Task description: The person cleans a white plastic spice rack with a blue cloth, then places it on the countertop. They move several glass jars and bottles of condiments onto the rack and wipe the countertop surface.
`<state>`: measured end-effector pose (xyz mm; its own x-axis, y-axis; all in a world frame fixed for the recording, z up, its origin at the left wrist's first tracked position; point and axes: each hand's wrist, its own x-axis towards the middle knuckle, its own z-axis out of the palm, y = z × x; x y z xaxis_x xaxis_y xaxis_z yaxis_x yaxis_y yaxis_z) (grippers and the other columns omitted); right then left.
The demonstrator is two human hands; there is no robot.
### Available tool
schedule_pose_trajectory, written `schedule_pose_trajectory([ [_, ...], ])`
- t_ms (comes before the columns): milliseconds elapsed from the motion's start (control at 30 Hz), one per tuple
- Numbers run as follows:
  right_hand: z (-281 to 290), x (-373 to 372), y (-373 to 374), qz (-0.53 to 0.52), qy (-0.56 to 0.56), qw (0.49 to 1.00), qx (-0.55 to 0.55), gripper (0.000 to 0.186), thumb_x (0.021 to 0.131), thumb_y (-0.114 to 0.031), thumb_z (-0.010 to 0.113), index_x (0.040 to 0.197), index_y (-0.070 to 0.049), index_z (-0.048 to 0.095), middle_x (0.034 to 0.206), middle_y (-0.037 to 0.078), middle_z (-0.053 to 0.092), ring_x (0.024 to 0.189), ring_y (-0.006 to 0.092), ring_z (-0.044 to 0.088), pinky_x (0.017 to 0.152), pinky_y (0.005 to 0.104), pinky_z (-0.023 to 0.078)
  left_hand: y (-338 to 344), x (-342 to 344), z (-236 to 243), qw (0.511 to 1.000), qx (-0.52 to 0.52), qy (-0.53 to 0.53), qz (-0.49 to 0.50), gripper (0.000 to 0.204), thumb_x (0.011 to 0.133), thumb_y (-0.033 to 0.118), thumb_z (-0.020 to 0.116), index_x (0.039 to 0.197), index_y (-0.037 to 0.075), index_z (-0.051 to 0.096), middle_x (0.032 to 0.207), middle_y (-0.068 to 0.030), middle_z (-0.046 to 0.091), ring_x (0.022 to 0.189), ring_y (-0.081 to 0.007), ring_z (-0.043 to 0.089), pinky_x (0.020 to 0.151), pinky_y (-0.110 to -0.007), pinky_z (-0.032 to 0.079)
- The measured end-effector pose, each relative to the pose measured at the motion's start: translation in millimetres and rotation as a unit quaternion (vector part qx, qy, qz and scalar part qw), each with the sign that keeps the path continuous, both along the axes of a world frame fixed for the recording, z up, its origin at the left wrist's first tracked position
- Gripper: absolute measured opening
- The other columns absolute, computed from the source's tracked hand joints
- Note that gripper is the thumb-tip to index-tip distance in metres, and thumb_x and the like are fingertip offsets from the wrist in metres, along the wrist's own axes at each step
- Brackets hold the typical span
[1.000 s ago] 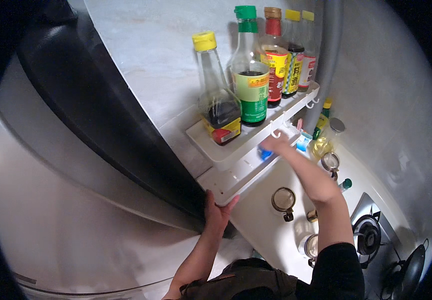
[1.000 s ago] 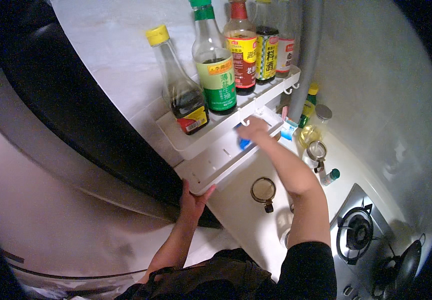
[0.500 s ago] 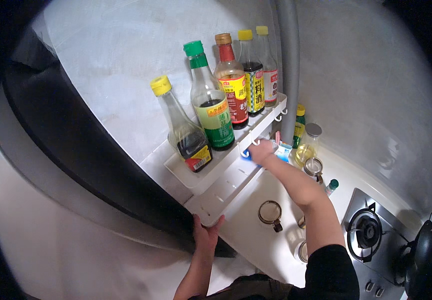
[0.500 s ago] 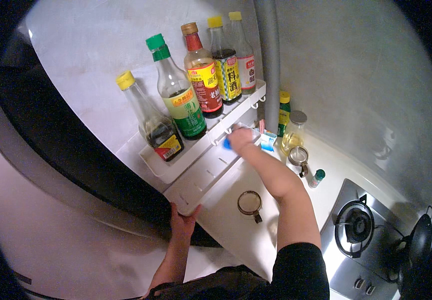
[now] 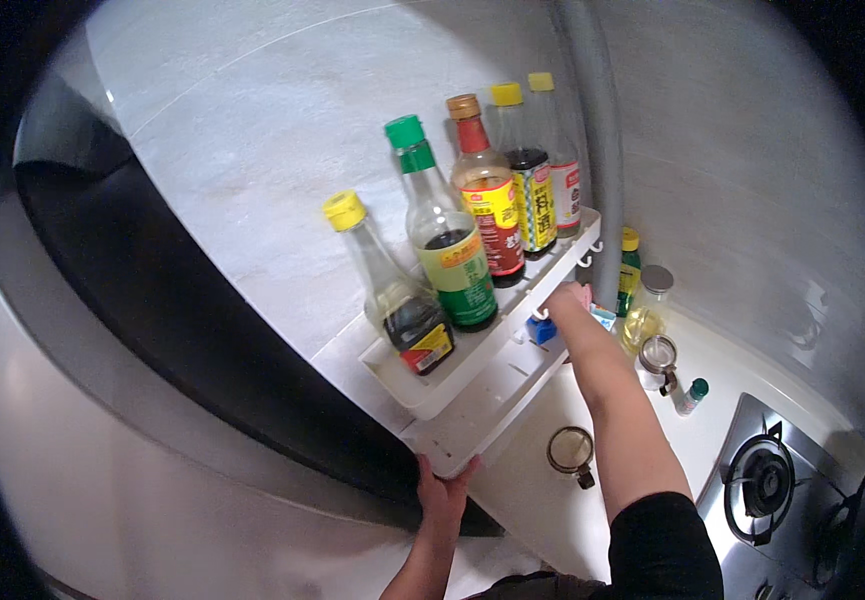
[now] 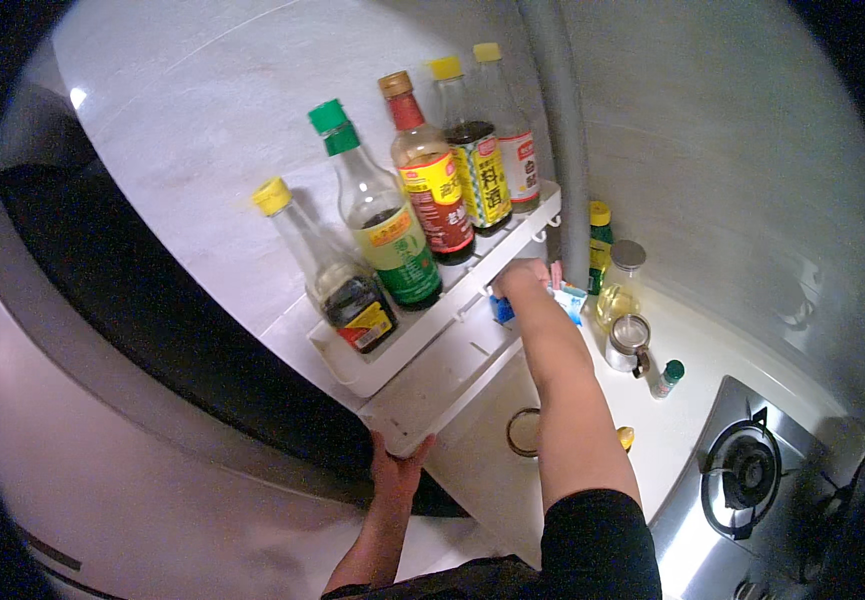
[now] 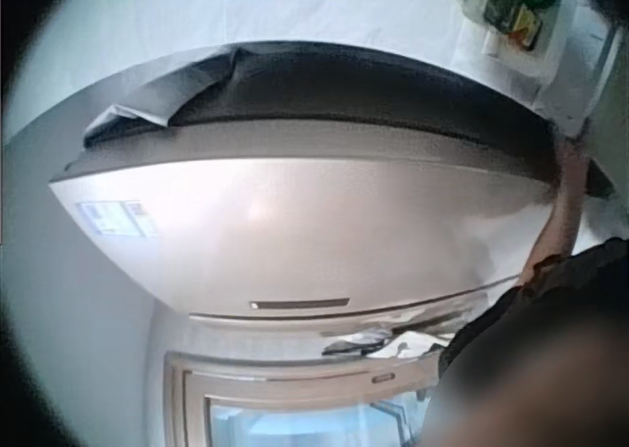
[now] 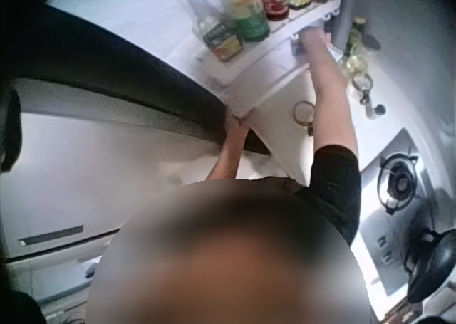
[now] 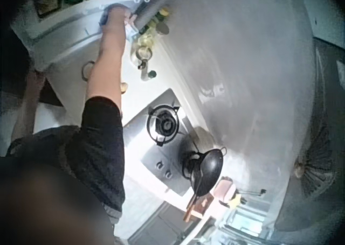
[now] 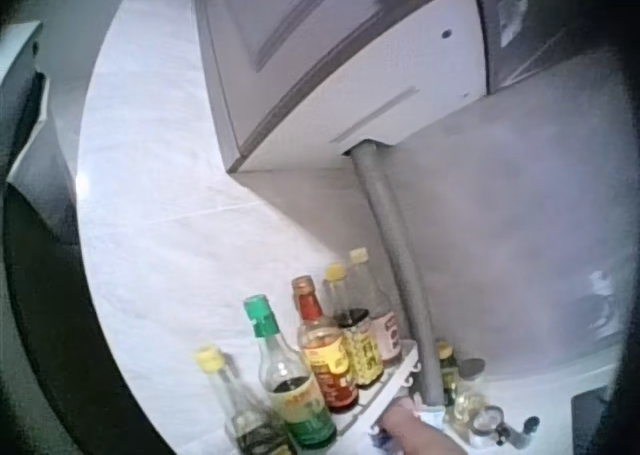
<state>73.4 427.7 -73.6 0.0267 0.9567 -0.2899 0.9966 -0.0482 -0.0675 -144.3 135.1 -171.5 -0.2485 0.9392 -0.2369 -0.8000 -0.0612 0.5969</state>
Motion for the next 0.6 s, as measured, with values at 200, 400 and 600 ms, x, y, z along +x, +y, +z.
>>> schedule_pose_trajectory([
  [200, -39.2, 27.3, 4.0, 0.041, -0.019, 0.999, 0.008, 0.043, 0.066, -0.032, 0.057, 0.106, -0.018, 0.064, 0.107, 0.002, 0.063, 0.093, 0.0187, 0.062, 0.074, 0.0416, 0.048, 8.5, 5.4, -5.4, 0.995, -0.028, -0.100, 0.010, 0.053, 0.089, 0.042, 0.047, 0.132, 0.013, 0.034, 0.137, -0.0081, 0.034, 0.124, -0.0356, 0.032, 0.092, -0.061, 0.037],
  [400, 41.2, -35.7, -120.7, 0.161, 0.025, 0.985, -0.048, 0.040, 0.064, -0.030, 0.054, 0.094, -0.008, 0.065, 0.096, 0.009, 0.065, 0.084, 0.0222, 0.062, 0.067, 0.0367, 0.047, 10.6, 9.3, 2.6, 0.991, -0.048, -0.126, 0.029, 0.053, 0.090, 0.040, 0.046, 0.133, 0.012, 0.033, 0.138, -0.0077, 0.032, 0.125, -0.0325, 0.031, 0.095, -0.061, 0.036],
  [600, 31.0, -65.4, -194.7, 0.206, 0.261, 0.943, -0.022, 0.034, 0.061, -0.030, 0.058, 0.078, -0.002, 0.065, 0.073, 0.016, 0.063, 0.067, 0.0267, 0.060, 0.061, 0.0347, 0.047, 6.6, 10.7, 9.2, 0.989, -0.083, -0.119, 0.003, 0.066, 0.085, 0.054, 0.046, 0.136, 0.017, 0.025, 0.134, -0.0103, 0.032, 0.124, -0.0373, 0.030, 0.093, -0.060, 0.038],
])
